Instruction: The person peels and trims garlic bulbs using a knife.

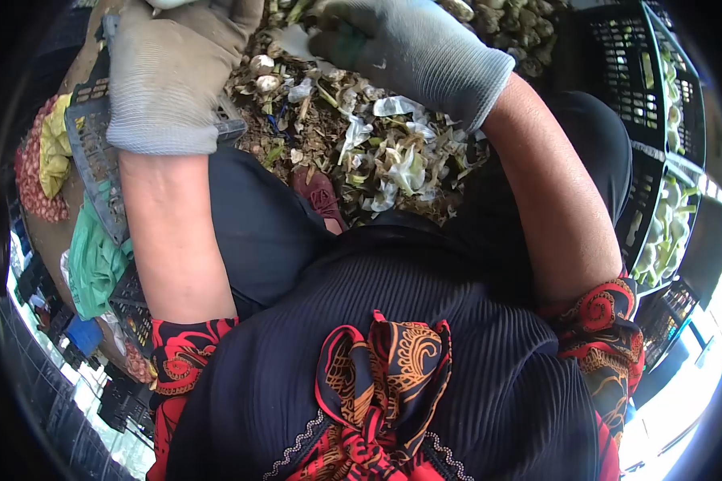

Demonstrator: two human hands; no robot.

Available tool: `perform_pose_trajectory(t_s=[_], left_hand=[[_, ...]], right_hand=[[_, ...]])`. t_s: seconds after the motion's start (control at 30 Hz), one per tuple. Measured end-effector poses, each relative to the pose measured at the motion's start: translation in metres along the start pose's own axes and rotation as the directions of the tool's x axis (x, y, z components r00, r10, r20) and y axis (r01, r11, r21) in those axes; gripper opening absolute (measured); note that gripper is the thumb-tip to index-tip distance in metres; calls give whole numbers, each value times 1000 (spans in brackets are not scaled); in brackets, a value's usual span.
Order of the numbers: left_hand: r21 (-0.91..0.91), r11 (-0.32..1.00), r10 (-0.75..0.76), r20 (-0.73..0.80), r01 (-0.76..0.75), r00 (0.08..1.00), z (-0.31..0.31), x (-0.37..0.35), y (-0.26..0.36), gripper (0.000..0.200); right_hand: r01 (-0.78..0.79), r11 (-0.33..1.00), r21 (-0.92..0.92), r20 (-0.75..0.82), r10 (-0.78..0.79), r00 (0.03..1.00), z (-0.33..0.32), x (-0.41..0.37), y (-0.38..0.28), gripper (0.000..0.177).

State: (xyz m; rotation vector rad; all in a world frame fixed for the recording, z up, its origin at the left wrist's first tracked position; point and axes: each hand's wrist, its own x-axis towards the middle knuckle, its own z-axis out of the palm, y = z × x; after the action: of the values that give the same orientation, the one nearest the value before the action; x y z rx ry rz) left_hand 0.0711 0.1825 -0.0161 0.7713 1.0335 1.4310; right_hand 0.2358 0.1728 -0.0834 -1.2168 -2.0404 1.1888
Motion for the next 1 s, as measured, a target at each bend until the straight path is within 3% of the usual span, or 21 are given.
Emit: perform_pose_trajectory(t_s=[0.07, 0.17, 0.2, 0.27, 0.3, 0.33, 0.4, 0.43, 0.5, 0.53, 0.6, 0.63, 0.73, 0.87, 0.93, 1.0], left_hand=[[-40, 996, 76, -23, -77, 997, -12, 10, 6, 37], [-182, 974, 146, 37, -137, 989, -36, 11, 15, 30], [-232, 958, 187, 62, -168, 980, -43, 9, 16, 27], [-261, 942, 239, 82, -211, 968, -55, 10, 18, 25], [-258, 938, 257, 72, -231, 964, -58, 10, 19, 24], [-217, 944, 259, 24, -248, 966, -55, 9, 21, 23], [-278, 944, 186, 13, -175, 982, -60, 12, 25, 22], [-374, 924, 116, 59, -86, 992, -70, 17, 29, 22], [-469, 881, 87, 29, -63, 996, -70, 17, 28, 23], [-472, 871, 121, -55, -133, 991, -57, 7, 25, 24], [-456, 876, 136, -78, -157, 988, -52, 1, 28, 26], [-447, 878, 144, -90, -169, 986, -50, -2, 29, 27], [-378, 881, 252, -134, -285, 958, -45, 5, 15, 23], [-560, 827, 84, 42, -46, 996, -61, 15, 21, 27], [-619, 752, -57, 279, 225, 959, -86, 33, 27, 27], [-613, 766, -61, 228, 192, 972, -82, 31, 23, 22]], right_hand=[[-127, 902, -412, 70, 170, 983, 8, 11, 14, 23], [19, 818, -574, -19, -37, 999, 26, 11, 62, 23], [-18, 830, -557, -21, 8, 1000, 31, 11, 62, 20], [-49, 823, -566, 122, 142, 982, 40, 15, 86, 18], [-122, 829, -546, 222, 283, 933, 44, 18, 78, 16], [-270, 782, -562, 300, 496, 815, 48, 24, 68, 33], [-278, 698, -660, 304, 586, 751, 61, 24, 66, 52], [-252, 686, -682, 239, 535, 810, 67, 18, 76, 59], [-285, 646, -708, 182, 556, 811, 71, 15, 105, 55], [-275, 642, -715, 157, 531, 832, 68, 15, 113, 50], [-361, 580, -731, 79, 596, 799, 59, 17, 120, 38], [-439, 611, -659, -27, 564, 825, 55, 17, 117, 30], [-522, 573, -632, -302, 438, 847, 38, 18, 123, 32], [-682, 453, -574, -434, 537, 723, 29, 20, 135, 34], [-712, 450, -539, -431, 579, 692, 29, 19, 144, 36], [-731, 477, -488, -392, 629, 672, 29, 20, 151, 35]])
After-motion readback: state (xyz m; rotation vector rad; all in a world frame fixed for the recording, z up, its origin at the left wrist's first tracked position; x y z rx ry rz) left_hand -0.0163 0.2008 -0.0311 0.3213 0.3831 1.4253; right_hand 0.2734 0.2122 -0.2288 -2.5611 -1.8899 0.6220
